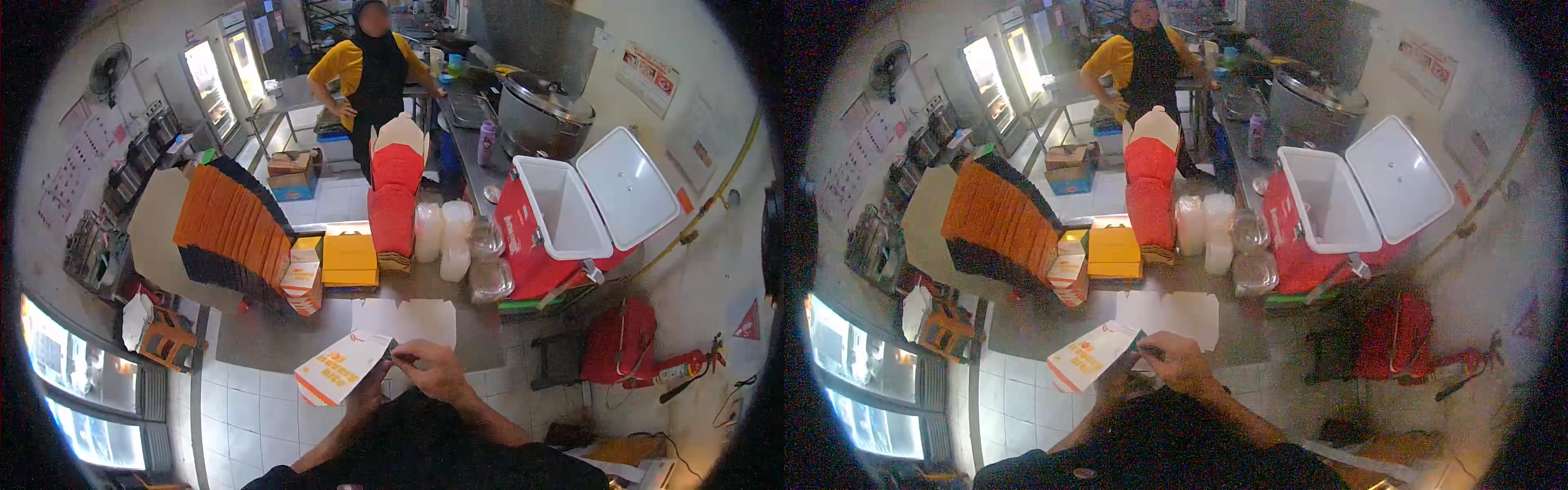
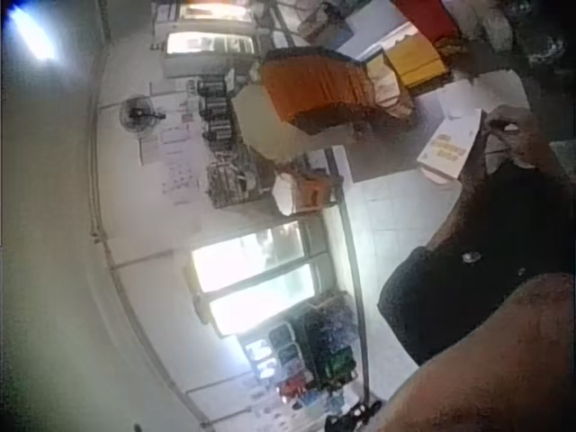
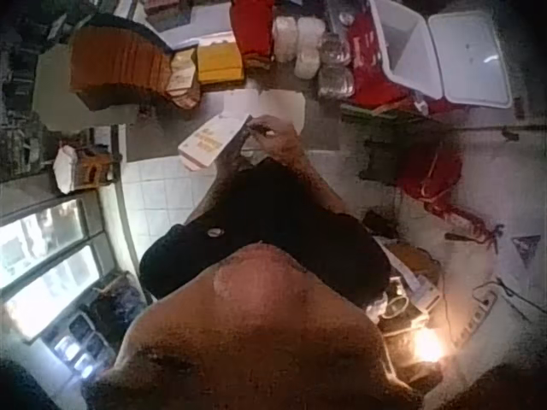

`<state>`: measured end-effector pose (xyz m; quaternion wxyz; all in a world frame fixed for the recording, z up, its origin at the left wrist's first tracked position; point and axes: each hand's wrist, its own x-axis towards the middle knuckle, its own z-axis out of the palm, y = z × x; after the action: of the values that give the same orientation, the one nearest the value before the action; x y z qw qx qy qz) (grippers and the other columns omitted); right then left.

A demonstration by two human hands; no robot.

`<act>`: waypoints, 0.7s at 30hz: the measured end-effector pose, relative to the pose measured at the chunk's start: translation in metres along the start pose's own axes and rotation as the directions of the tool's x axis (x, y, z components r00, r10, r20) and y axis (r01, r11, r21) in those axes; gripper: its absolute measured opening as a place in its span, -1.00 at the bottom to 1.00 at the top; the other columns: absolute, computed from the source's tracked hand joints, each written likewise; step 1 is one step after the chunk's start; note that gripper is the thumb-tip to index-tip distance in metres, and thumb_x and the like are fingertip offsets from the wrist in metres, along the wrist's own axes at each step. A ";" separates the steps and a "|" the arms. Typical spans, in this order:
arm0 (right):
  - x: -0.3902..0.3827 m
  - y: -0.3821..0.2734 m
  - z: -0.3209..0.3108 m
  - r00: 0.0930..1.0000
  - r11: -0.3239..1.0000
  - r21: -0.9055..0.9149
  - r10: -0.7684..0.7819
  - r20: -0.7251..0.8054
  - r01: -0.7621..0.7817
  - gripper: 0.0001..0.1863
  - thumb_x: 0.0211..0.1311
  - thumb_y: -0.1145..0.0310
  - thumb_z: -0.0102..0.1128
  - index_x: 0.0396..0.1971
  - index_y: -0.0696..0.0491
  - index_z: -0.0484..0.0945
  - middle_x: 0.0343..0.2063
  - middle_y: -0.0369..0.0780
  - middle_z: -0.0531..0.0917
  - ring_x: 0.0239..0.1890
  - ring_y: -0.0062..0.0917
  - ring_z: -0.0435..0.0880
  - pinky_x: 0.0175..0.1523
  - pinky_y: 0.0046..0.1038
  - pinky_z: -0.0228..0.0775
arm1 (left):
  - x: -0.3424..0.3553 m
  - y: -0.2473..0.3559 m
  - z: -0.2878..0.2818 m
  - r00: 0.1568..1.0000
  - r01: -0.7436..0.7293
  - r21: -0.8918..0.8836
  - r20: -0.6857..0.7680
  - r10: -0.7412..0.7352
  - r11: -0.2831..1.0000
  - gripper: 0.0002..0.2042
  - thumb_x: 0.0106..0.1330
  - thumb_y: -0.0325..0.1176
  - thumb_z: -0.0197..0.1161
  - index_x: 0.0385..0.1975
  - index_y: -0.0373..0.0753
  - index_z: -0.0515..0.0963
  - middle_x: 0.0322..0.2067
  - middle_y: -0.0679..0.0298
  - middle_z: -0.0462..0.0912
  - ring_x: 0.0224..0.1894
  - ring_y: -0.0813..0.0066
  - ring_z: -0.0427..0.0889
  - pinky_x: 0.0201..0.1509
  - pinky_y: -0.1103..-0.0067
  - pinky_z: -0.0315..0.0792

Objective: The person folds flat cardboard cutouts into small food boxes by hand at a counter, creasing the edges and tucking in the tabs.

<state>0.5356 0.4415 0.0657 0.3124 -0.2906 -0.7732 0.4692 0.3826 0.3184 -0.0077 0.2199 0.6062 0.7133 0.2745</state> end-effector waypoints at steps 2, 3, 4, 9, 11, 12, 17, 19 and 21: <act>0.000 0.001 0.000 0.999 1.000 0.008 -0.002 0.040 0.002 -0.78 0.21 0.43 0.35 -0.15 0.13 0.68 -0.23 -0.19 0.70 -0.21 -0.44 0.72 -0.08 -0.46 0.56 | 0.004 0.013 -0.010 0.995 -0.063 0.100 -0.076 0.070 0.993 -0.37 0.10 -0.07 0.42 0.16 -0.28 0.50 0.18 -0.06 0.49 0.28 -0.08 0.41 0.36 0.15 0.21; -0.001 0.001 0.002 0.994 0.995 -0.016 -0.101 0.043 0.102 -0.76 0.21 0.45 0.34 -0.12 0.12 0.68 -0.18 -0.17 0.67 -0.14 -0.39 0.69 -0.03 -0.44 0.54 | 0.006 0.016 -0.011 1.000 -0.009 0.108 -0.013 0.010 0.994 -0.37 0.10 -0.07 0.42 0.16 -0.28 0.50 0.18 -0.06 0.49 0.28 -0.08 0.41 0.36 0.15 0.21; -0.001 0.002 0.004 0.981 0.981 -0.052 -0.186 0.049 0.188 -0.74 0.21 0.46 0.32 -0.09 0.11 0.68 -0.13 -0.16 0.64 -0.07 -0.35 0.67 0.03 -0.41 0.52 | 0.010 0.017 -0.010 0.991 -0.040 -0.193 -0.133 0.014 0.980 -0.42 0.14 -0.12 0.42 0.14 -0.28 0.52 0.12 0.01 0.55 0.21 0.01 0.48 0.29 0.21 0.30; -0.006 0.006 0.014 0.977 0.975 -0.075 -0.207 0.056 0.210 -0.70 0.22 0.47 0.28 -0.03 0.05 0.67 -0.09 -0.12 0.59 -0.03 -0.28 0.64 0.07 -0.34 0.50 | 0.023 0.006 0.001 0.924 0.148 -0.848 -0.066 -0.377 0.510 -0.53 0.26 -0.24 0.40 0.11 -0.34 0.52 -0.04 0.24 0.65 0.02 0.39 0.59 0.14 0.47 0.46; -0.006 0.011 0.011 0.991 0.991 -0.050 -0.128 -0.026 0.127 -0.73 0.22 0.45 0.28 -0.07 0.06 0.68 -0.13 -0.11 0.61 -0.05 -0.32 0.66 0.02 -0.37 0.53 | 0.026 -0.004 -0.005 0.938 -0.083 -0.679 -0.301 -0.174 0.729 -0.52 0.27 -0.22 0.39 0.11 -0.36 0.52 -0.03 0.27 0.65 0.02 0.44 0.57 0.16 0.48 0.44; -0.003 0.014 0.013 0.981 1.000 -0.019 -0.020 -0.192 0.016 -0.68 0.21 0.43 0.29 -0.02 0.10 0.65 -0.15 -0.12 0.66 -0.12 -0.40 0.67 -0.03 -0.41 0.55 | 0.029 -0.010 -0.009 0.952 0.095 -0.818 -0.091 -0.291 0.567 -0.51 0.25 -0.23 0.42 0.11 -0.36 0.52 -0.01 0.27 0.64 0.03 0.44 0.57 0.18 0.48 0.43; 0.009 0.044 -0.006 0.879 0.819 0.326 0.464 0.107 -0.472 -0.53 0.27 0.35 0.32 0.14 0.21 0.51 -0.19 -0.22 0.68 -0.25 -0.61 0.61 -0.09 -0.51 0.52 | 0.022 -0.035 -0.024 0.962 0.234 -0.815 0.272 -0.007 0.530 -0.47 0.16 -0.31 0.49 0.13 -0.31 0.52 0.05 0.25 0.63 0.11 0.44 0.55 0.29 0.46 0.35; 0.006 0.051 -0.007 0.881 0.822 0.326 0.400 0.252 -0.467 -0.52 0.29 0.34 0.31 0.16 0.21 0.49 -0.19 -0.24 0.68 -0.25 -0.63 0.61 -0.11 -0.53 0.52 | 0.022 -0.041 -0.026 0.837 0.344 -0.704 0.530 0.138 0.621 -0.49 0.17 -0.33 0.49 0.13 -0.28 0.53 0.05 0.26 0.63 0.12 0.46 0.54 0.30 0.47 0.34; 0.003 0.054 -0.006 0.813 0.756 0.339 0.425 0.398 -0.560 -0.53 0.30 0.37 0.30 0.17 0.20 0.47 -0.16 -0.23 0.70 -0.24 -0.65 0.65 -0.14 -0.55 0.53 | 0.022 -0.042 -0.027 0.839 0.348 -0.734 0.522 0.157 0.583 -0.51 0.17 -0.35 0.48 0.12 -0.28 0.55 0.05 0.26 0.64 0.12 0.47 0.54 0.30 0.46 0.34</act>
<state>0.5468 0.4681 0.0200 0.1141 -0.3335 -0.5783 0.7358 0.3305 0.3319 -0.0145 0.6746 0.4486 0.4514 0.3741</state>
